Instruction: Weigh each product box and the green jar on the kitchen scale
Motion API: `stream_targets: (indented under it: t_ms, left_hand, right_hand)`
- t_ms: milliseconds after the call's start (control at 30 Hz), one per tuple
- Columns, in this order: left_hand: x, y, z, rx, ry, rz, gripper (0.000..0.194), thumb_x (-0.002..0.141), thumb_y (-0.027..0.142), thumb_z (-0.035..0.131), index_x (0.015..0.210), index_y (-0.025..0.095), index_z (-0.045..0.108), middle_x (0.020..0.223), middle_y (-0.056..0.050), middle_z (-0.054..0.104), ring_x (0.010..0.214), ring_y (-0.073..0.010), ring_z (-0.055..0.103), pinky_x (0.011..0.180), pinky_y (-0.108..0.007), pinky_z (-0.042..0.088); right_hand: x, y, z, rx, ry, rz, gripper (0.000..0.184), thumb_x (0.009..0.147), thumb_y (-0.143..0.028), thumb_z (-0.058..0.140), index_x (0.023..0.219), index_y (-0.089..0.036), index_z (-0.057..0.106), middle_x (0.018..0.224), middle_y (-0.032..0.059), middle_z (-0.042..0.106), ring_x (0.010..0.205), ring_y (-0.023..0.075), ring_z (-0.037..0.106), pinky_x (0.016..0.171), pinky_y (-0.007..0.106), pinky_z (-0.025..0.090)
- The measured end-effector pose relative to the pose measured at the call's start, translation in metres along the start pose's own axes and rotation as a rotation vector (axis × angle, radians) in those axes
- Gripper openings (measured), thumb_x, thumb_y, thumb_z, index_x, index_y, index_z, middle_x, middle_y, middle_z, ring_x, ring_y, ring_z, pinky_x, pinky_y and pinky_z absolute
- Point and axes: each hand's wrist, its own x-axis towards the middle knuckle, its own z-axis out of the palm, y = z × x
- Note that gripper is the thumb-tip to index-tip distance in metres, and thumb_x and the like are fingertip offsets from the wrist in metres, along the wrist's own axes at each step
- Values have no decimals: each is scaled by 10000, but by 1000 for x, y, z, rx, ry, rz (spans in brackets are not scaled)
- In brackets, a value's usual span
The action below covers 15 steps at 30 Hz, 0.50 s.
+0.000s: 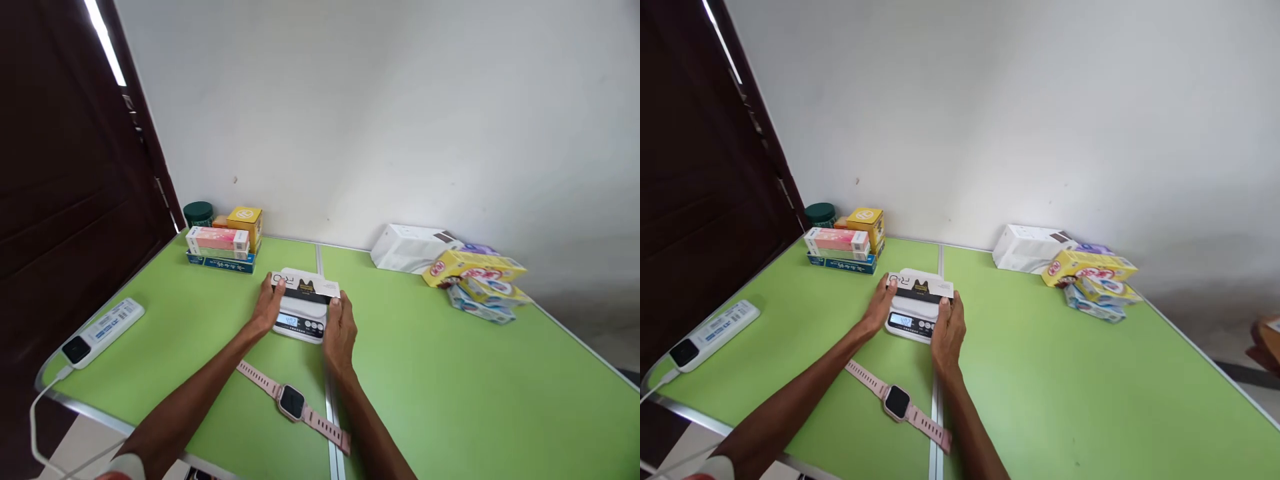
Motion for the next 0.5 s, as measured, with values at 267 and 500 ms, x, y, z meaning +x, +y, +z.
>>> stream_targets:
  t_ms: [267, 500]
  left_hand:
    - [9, 33, -44, -142, 299, 268, 893, 1002, 780, 419, 1665, 190, 318, 1786, -178, 298, 1662, -296, 297, 1364, -431, 220]
    - [73, 58, -144, 48, 553, 275, 683, 1056, 624, 447, 1569, 175, 401, 1641, -194, 509, 1545, -308, 472, 1312, -474, 321]
  right_hand:
    - [4, -57, 60, 47, -87, -123, 952, 979, -821, 392, 1586, -98, 515, 1672, 228, 476, 1567, 375, 430, 1294, 548, 317]
    - [36, -114, 165, 182, -304, -281, 961, 1007, -801, 364, 1619, -65, 442, 1665, 252, 470, 1577, 354, 418, 1308, 533, 309]
